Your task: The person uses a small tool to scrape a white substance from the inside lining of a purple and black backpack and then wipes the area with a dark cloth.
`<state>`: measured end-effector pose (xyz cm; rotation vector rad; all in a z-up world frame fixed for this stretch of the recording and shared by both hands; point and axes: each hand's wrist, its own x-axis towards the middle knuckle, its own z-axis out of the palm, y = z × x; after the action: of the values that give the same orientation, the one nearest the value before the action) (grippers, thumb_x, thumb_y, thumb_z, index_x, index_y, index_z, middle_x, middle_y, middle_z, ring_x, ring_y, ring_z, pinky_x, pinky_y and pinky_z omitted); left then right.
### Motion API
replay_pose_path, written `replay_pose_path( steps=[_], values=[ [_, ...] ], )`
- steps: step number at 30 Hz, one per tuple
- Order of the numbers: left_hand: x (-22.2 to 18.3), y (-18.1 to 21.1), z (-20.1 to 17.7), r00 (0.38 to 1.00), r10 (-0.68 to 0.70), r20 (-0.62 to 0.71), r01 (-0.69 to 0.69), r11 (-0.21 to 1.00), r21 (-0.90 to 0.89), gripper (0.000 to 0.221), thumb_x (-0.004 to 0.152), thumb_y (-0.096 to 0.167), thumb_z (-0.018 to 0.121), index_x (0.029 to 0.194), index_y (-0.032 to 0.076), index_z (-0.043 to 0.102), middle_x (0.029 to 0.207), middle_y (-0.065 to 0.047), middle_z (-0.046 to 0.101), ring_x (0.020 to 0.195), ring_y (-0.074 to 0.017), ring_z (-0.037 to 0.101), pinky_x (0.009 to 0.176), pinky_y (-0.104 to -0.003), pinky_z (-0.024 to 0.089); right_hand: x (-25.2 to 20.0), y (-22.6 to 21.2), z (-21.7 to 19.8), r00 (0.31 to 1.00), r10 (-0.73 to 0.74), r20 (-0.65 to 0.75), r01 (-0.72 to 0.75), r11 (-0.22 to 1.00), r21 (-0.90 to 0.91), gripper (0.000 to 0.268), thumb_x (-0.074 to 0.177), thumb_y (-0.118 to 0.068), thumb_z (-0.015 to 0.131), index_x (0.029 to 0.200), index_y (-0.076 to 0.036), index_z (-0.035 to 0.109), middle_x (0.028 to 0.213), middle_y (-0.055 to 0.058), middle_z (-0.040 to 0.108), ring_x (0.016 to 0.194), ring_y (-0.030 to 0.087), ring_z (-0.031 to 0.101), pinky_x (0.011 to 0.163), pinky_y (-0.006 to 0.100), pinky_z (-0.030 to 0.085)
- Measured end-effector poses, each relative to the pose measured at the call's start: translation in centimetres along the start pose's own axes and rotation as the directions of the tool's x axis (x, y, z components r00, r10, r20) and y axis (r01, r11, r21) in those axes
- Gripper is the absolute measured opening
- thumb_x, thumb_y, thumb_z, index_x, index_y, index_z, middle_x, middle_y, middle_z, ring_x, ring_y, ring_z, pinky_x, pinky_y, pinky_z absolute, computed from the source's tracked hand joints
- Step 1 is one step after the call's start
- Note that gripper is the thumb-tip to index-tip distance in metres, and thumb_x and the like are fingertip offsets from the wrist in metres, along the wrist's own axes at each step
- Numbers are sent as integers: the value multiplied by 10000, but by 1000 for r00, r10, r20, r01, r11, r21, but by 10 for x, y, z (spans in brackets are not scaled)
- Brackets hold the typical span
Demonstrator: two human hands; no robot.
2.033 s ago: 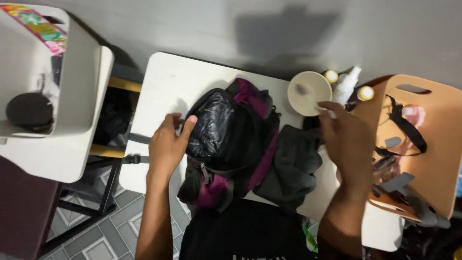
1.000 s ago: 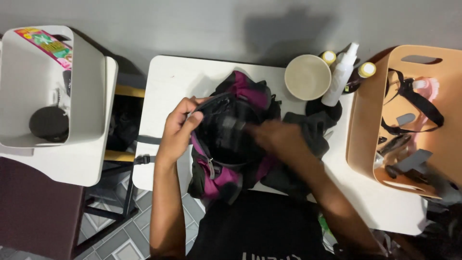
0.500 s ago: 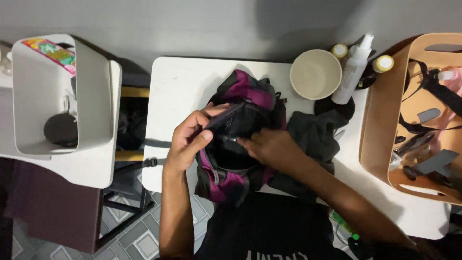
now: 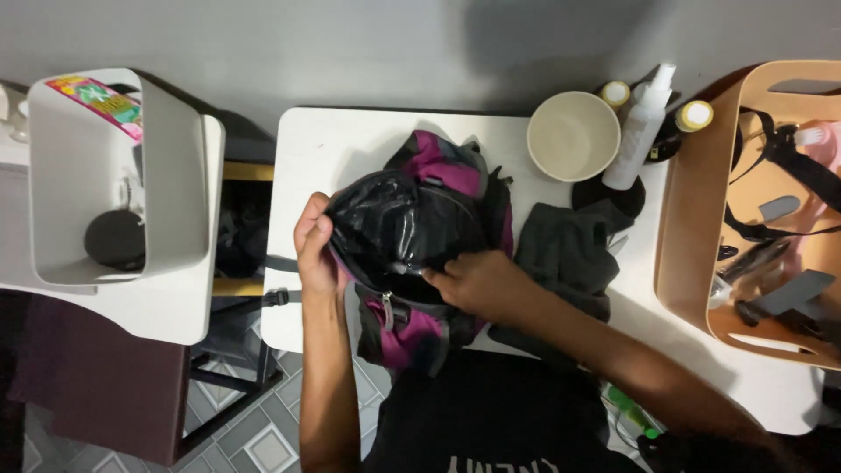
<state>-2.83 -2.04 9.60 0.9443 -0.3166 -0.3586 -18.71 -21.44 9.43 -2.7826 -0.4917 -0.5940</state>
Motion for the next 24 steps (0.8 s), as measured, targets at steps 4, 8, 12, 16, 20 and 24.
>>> replay_pose_path(
  steps=[4,8,12,16,20,24],
  values=[
    [1,10,19,1000,8,27,-8,1000,5,306,886,302,647,813,89,441,680,-63,469,643,-154,479,595,-258,371,-1,25,-30,990,142,-18,-141,988,64,90,940,-279,657,918,-213,713,702,36,640,653,241,651,578,362,506],
    [1,5,10,1000,12,28,-11,1000,-4,318,875,302,665,795,75,457,644,-60,463,612,-148,474,579,-250,371,1,45,-124,640,743,197,-754,657,-27,189,1001,-388,686,1119,-260,760,774,49,709,746,264,709,677,365,546],
    [3,-4,-9,993,-113,33,115,992,-53,377,856,369,775,837,114,497,723,20,530,670,-102,473,649,-243,351,-1,79,-125,606,790,92,-725,596,-344,346,1055,-281,529,1248,-187,801,886,118,785,824,346,740,591,454,503],
    [10,-23,-14,1000,-7,-19,7,1000,-17,292,858,305,660,802,93,468,613,-17,414,559,-105,420,531,-232,339,-13,117,-83,500,806,318,-728,589,-351,328,997,-277,533,1214,-196,765,811,182,755,818,420,759,725,544,595],
    [7,-34,-21,997,-33,-63,27,996,-87,246,848,304,638,794,133,468,610,20,384,555,-89,403,525,-235,322,-14,133,-84,555,782,285,-690,624,-368,330,1001,-381,603,1276,-263,743,825,116,765,849,384,773,750,542,605],
    [7,-33,-14,998,-42,-40,40,997,-63,239,837,300,642,791,136,473,625,36,380,565,-74,399,530,-223,320,-11,113,-90,560,778,285,-672,628,-393,247,1013,-319,614,1178,-262,789,779,138,766,800,398,774,706,508,613]
  ],
)
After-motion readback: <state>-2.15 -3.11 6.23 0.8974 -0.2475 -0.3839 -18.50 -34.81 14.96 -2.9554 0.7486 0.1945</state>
